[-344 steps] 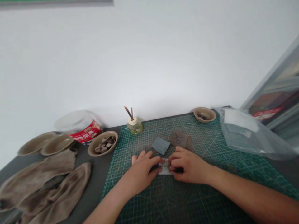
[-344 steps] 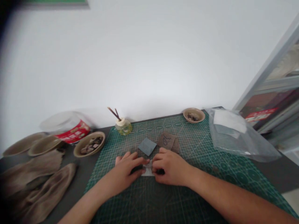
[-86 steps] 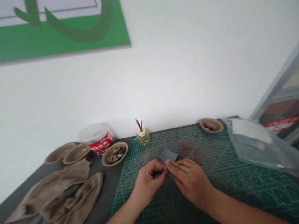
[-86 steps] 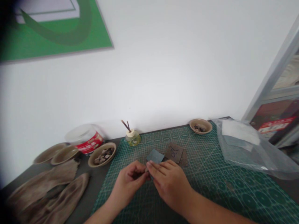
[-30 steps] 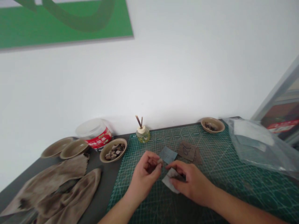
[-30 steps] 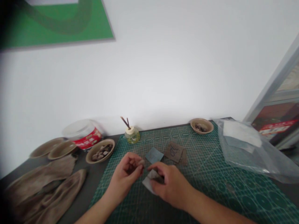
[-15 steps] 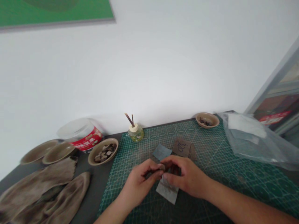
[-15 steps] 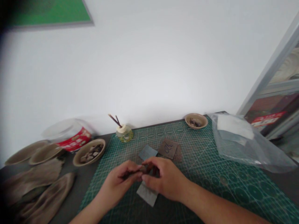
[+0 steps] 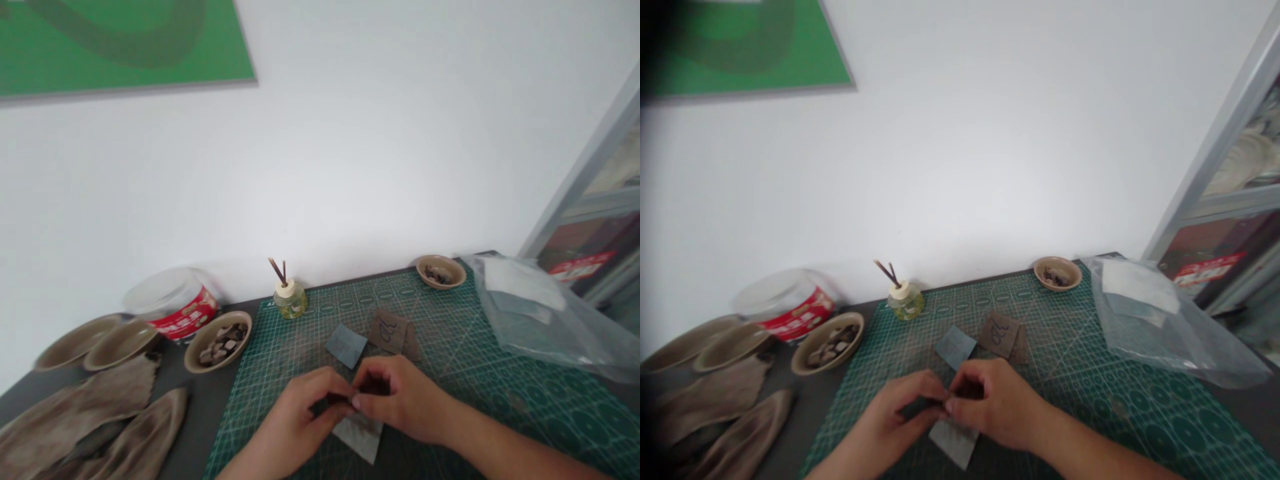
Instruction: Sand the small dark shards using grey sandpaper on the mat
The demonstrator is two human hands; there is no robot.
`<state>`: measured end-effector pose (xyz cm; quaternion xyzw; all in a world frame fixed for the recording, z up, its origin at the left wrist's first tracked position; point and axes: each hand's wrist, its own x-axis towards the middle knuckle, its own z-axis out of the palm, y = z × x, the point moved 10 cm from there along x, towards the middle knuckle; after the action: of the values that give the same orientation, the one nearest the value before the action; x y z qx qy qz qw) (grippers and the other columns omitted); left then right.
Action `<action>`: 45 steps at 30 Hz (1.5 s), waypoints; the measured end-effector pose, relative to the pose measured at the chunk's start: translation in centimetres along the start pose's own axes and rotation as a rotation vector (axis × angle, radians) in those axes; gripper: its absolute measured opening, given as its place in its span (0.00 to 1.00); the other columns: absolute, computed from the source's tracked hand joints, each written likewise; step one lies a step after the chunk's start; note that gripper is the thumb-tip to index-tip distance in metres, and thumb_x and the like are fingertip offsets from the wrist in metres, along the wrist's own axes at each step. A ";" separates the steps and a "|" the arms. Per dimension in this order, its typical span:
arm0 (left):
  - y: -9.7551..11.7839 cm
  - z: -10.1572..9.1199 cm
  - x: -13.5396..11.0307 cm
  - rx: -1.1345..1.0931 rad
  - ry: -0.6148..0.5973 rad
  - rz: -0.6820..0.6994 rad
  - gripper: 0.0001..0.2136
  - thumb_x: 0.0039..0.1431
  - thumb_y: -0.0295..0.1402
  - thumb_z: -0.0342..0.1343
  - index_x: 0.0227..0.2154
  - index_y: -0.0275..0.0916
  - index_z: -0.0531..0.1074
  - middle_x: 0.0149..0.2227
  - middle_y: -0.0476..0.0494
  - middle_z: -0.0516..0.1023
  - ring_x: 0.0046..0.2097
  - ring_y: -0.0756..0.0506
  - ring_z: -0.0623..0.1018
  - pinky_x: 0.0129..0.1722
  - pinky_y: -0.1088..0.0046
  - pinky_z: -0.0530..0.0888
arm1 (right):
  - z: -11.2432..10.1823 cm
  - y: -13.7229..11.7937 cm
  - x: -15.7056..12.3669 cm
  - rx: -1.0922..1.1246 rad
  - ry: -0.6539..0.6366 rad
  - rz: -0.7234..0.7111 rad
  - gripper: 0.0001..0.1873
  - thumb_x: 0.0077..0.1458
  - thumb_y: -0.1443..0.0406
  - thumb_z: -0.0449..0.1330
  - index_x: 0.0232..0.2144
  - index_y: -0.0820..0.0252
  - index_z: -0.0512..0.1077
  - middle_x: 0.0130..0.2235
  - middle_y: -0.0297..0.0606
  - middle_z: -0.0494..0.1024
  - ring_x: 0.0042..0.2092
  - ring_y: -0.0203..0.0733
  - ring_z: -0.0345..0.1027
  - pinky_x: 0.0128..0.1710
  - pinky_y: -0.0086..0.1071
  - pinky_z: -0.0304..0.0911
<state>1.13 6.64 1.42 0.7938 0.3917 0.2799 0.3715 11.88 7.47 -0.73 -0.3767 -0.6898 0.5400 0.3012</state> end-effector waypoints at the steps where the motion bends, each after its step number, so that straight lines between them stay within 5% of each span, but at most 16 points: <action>1: 0.0 0.0 0.0 -0.005 0.001 -0.002 0.06 0.57 0.26 0.58 0.34 0.42 0.77 0.33 0.48 0.80 0.37 0.48 0.78 0.37 0.75 0.71 | 0.1 0.1 0.0 0.012 -0.006 0.006 0.05 0.52 0.64 0.63 0.31 0.61 0.74 0.25 0.29 0.69 0.28 0.32 0.59 0.26 0.24 0.54; 14: -1.1 0.7 0.1 0.018 -0.079 -0.134 0.02 0.57 0.29 0.58 0.30 0.39 0.73 0.31 0.49 0.78 0.35 0.49 0.75 0.36 0.76 0.68 | 1.2 2.1 0.4 0.220 -0.084 0.096 0.09 0.52 0.61 0.62 0.30 0.63 0.73 0.26 0.32 0.74 0.27 0.33 0.65 0.28 0.25 0.60; 20: -0.3 0.9 0.3 0.162 -0.181 -0.076 0.08 0.48 0.27 0.63 0.32 0.41 0.72 0.39 0.48 0.75 0.44 0.45 0.72 0.43 0.72 0.67 | 0.8 1.3 -0.1 -0.030 -0.099 0.071 0.11 0.43 0.66 0.66 0.33 0.61 0.77 0.27 0.29 0.74 0.28 0.31 0.64 0.27 0.22 0.55; 27: -1.0 2.3 0.5 0.363 -0.339 -0.008 0.06 0.55 0.36 0.61 0.37 0.46 0.76 0.43 0.46 0.71 0.47 0.43 0.68 0.48 0.68 0.65 | 2.2 1.5 0.4 -0.438 -0.205 -0.048 0.12 0.43 0.63 0.68 0.34 0.59 0.79 0.31 0.33 0.76 0.31 0.35 0.68 0.29 0.24 0.57; 32: -2.5 2.2 0.4 0.541 -0.314 -0.001 0.06 0.59 0.39 0.58 0.38 0.49 0.76 0.40 0.46 0.70 0.44 0.43 0.67 0.46 0.65 0.64 | 2.7 0.9 0.7 -0.556 -0.234 -0.210 0.07 0.50 0.65 0.65 0.34 0.58 0.79 0.38 0.36 0.79 0.43 0.40 0.71 0.45 0.28 0.60; 35: -2.6 2.0 0.2 0.591 -0.276 -0.006 0.05 0.62 0.39 0.55 0.38 0.51 0.75 0.40 0.48 0.69 0.44 0.44 0.67 0.49 0.63 0.63 | 2.3 0.6 0.5 -0.564 -0.215 -0.196 0.08 0.50 0.65 0.65 0.35 0.58 0.79 0.43 0.38 0.77 0.42 0.39 0.71 0.41 0.26 0.61; 45: -2.0 1.7 -0.2 0.600 -0.238 0.030 0.08 0.60 0.44 0.56 0.40 0.51 0.73 0.39 0.49 0.68 0.44 0.43 0.67 0.49 0.65 0.61 | 3.5 3.0 0.6 -0.770 -0.300 -0.159 0.07 0.56 0.62 0.62 0.36 0.54 0.79 0.37 0.35 0.77 0.39 0.38 0.70 0.34 0.26 0.58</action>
<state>1.40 6.65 -1.24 0.9008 0.3988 0.0628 0.1598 9.27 6.55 -4.48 -0.3246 -0.9043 0.2668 0.0753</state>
